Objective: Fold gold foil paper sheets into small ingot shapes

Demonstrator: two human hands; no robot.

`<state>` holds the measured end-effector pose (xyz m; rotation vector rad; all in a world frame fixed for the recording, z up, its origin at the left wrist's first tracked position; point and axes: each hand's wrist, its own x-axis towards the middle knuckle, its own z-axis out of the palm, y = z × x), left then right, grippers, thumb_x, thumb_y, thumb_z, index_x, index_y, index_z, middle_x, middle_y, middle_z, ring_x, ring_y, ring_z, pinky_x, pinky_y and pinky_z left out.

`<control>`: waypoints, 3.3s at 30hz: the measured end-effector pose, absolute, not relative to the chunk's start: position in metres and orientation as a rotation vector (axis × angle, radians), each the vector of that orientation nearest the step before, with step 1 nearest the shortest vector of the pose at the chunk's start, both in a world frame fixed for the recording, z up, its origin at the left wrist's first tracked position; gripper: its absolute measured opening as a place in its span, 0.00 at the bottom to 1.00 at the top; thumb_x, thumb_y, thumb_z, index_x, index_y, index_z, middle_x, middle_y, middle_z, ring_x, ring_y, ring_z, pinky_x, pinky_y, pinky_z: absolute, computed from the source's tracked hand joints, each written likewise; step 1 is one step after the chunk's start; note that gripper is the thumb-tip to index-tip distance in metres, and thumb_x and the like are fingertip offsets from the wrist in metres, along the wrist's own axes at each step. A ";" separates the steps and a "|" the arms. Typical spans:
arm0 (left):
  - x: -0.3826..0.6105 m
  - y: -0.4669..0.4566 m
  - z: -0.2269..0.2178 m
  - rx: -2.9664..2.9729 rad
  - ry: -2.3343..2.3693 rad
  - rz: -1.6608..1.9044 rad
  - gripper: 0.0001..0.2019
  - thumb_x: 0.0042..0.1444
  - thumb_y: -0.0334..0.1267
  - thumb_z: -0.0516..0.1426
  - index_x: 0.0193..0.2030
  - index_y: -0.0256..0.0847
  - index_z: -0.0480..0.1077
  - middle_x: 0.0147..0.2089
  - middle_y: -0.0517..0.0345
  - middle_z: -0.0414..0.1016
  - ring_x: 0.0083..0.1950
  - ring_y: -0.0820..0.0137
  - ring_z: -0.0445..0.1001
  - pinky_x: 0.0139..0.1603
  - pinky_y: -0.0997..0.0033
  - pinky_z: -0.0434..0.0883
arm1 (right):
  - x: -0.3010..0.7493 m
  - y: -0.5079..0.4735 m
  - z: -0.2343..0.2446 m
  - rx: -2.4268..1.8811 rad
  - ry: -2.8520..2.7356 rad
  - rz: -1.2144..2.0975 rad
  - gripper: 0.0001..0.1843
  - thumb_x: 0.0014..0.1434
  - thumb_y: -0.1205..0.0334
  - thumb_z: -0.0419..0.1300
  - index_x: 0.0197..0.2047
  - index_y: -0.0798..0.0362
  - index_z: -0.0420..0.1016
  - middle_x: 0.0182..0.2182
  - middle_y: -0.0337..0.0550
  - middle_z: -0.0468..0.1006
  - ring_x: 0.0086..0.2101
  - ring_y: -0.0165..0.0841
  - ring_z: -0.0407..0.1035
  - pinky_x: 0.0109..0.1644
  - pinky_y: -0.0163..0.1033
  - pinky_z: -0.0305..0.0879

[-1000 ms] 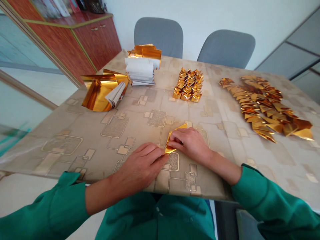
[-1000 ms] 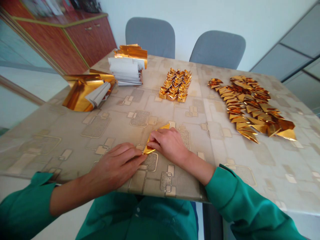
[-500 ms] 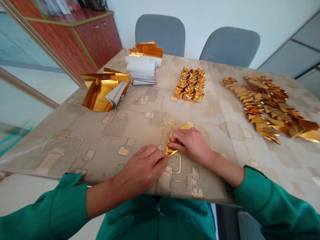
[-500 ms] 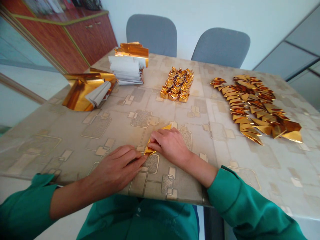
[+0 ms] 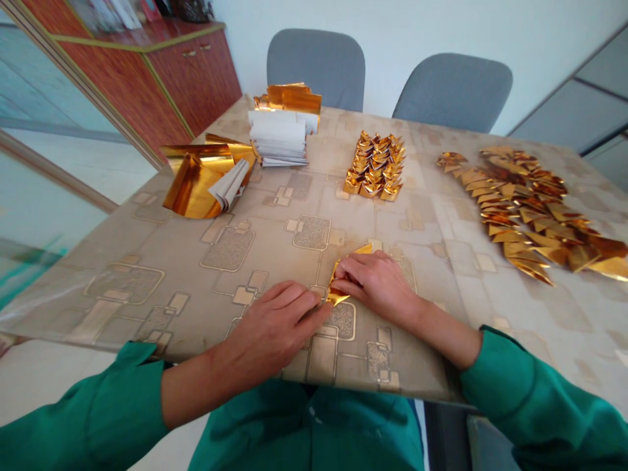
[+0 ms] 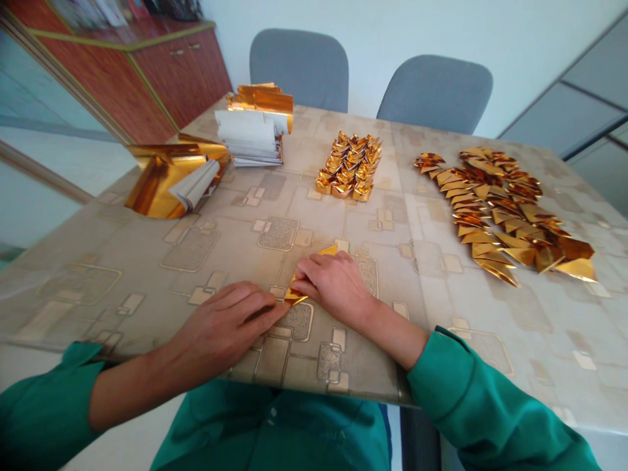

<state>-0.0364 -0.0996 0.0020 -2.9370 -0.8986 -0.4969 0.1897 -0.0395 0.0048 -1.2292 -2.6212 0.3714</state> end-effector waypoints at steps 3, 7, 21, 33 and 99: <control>-0.035 -0.101 0.000 -2.952 -0.898 -0.493 0.13 0.64 0.30 0.51 0.53 0.32 0.71 0.44 0.48 0.75 0.44 0.63 0.69 0.49 0.59 0.72 | 0.189 -0.039 0.004 -1.231 -2.636 0.340 0.12 0.64 0.53 0.61 0.35 0.52 0.71 0.30 0.37 0.77 0.30 0.31 0.68 0.35 0.38 0.48; -0.033 -0.099 -0.001 -2.976 -0.897 -0.515 0.14 0.64 0.29 0.50 0.51 0.32 0.72 0.45 0.46 0.76 0.46 0.62 0.71 0.51 0.57 0.74 | 0.188 -0.040 0.003 -1.232 -2.647 0.258 0.15 0.67 0.50 0.56 0.35 0.52 0.71 0.29 0.39 0.77 0.30 0.31 0.67 0.35 0.38 0.48; -0.025 -0.084 0.003 -3.025 -0.723 -0.503 0.13 0.61 0.28 0.49 0.47 0.31 0.73 0.51 0.43 0.77 0.52 0.59 0.73 0.59 0.55 0.70 | 0.205 -0.068 0.006 -0.931 -2.644 -0.200 0.13 0.69 0.62 0.52 0.38 0.51 0.76 0.30 0.42 0.76 0.35 0.35 0.63 0.42 0.44 0.52; -0.020 -0.090 -0.001 -2.955 -0.836 -0.386 0.13 0.64 0.31 0.51 0.54 0.34 0.69 0.48 0.49 0.75 0.50 0.61 0.71 0.61 0.53 0.65 | 0.228 -0.090 0.001 -0.984 -2.657 -0.147 0.15 0.69 0.59 0.53 0.55 0.51 0.73 0.46 0.42 0.80 0.47 0.37 0.67 0.66 0.51 0.43; 0.001 -0.041 0.000 -2.995 -0.831 -0.448 0.09 0.66 0.31 0.51 0.43 0.40 0.73 0.40 0.57 0.73 0.42 0.68 0.70 0.42 0.70 0.68 | 0.225 -0.023 0.002 -1.291 -2.350 0.363 0.05 0.54 0.71 0.62 0.33 0.53 0.72 0.35 0.43 0.72 0.38 0.34 0.65 0.41 0.38 0.58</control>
